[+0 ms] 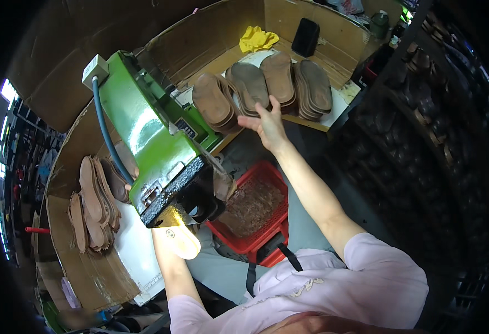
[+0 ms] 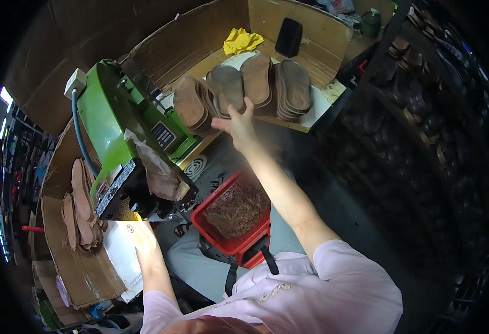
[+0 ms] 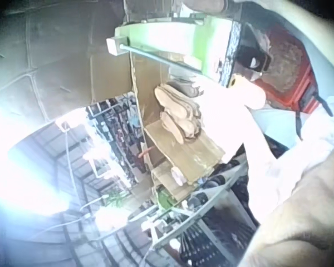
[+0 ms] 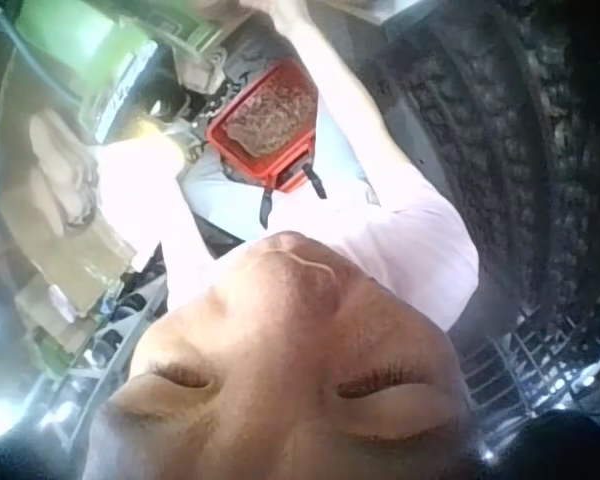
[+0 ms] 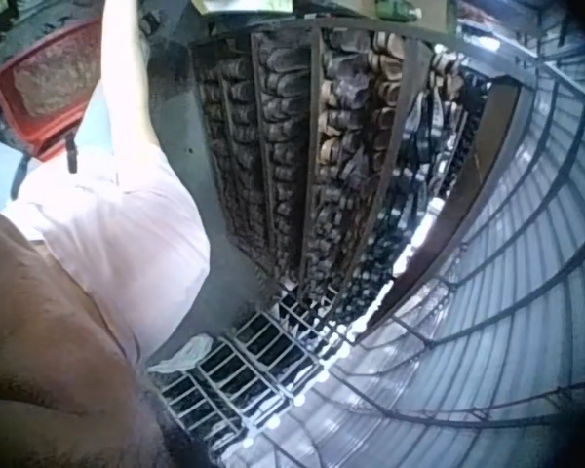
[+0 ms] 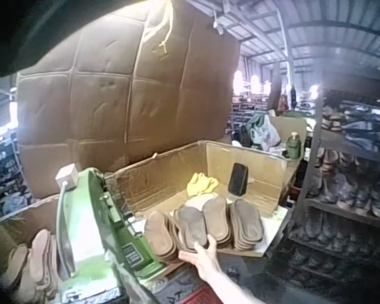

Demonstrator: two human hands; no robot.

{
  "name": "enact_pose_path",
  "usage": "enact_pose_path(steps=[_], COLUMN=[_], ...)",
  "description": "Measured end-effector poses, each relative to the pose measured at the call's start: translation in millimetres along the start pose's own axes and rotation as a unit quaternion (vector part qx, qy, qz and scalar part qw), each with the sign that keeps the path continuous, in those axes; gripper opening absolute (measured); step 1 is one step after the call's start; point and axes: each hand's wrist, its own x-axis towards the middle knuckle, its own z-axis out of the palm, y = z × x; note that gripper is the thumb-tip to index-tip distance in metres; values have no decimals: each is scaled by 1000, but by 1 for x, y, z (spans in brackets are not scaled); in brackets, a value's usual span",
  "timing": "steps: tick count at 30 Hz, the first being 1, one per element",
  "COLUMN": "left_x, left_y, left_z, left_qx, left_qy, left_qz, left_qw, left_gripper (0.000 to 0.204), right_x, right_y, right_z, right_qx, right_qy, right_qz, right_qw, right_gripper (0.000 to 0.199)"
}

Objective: The person uses a green grinding machine to smooth the edges of shoe soles. They pick up soles from a stack, press them against the rotating grinding wheel, and place the finished soles into a red basket.

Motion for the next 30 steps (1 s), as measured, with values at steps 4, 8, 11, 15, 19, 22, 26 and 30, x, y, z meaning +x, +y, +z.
enact_pose_path(steps=[4, 8, 11, 15, 19, 22, 26, 30], left_x=[4, 3, 3, -25, -75, -124, -207, -233], left_y=[-10, -11, -12, -20, -17, -17, -29, -15], left_z=[-2, 2, 4, 4, -36, -108, -201, -221], left_qx=[7, -11, -49, -129, -252, -354, -367, -518], left_qy=[21, 33, 43, 108, 114, 90, -25, -138], left_qz=[-3, 9, 25, 74, 97, 36, 75, 202], left_qw=[1000, 999, 998, 983, 956, 930, 927, 820], left_gripper=[28, 31, 34, 37, 41, 45, 44, 43], right_x=[-35, -75, -99, -124, -151, -169, -184, -188], right_y=[5, 28, 51, 82, 102, 104, 95, 72], right_z=[-18, -70, -93, -87, -80, -79, -47, -36], right_qx=[-156, -180, -182, -172, -195, -209, -94, -93], right_qy=[-7, -18, 0, -37, -86, -168, -272, -177], right_qz=[54, 104, 157, 243, 281, 317, 362, 339], right_qw=[986, 978, 971, 954, 936, 910, 887, 919], right_gripper=[64, 40, 23, 23, 21, 26, 56, 44])
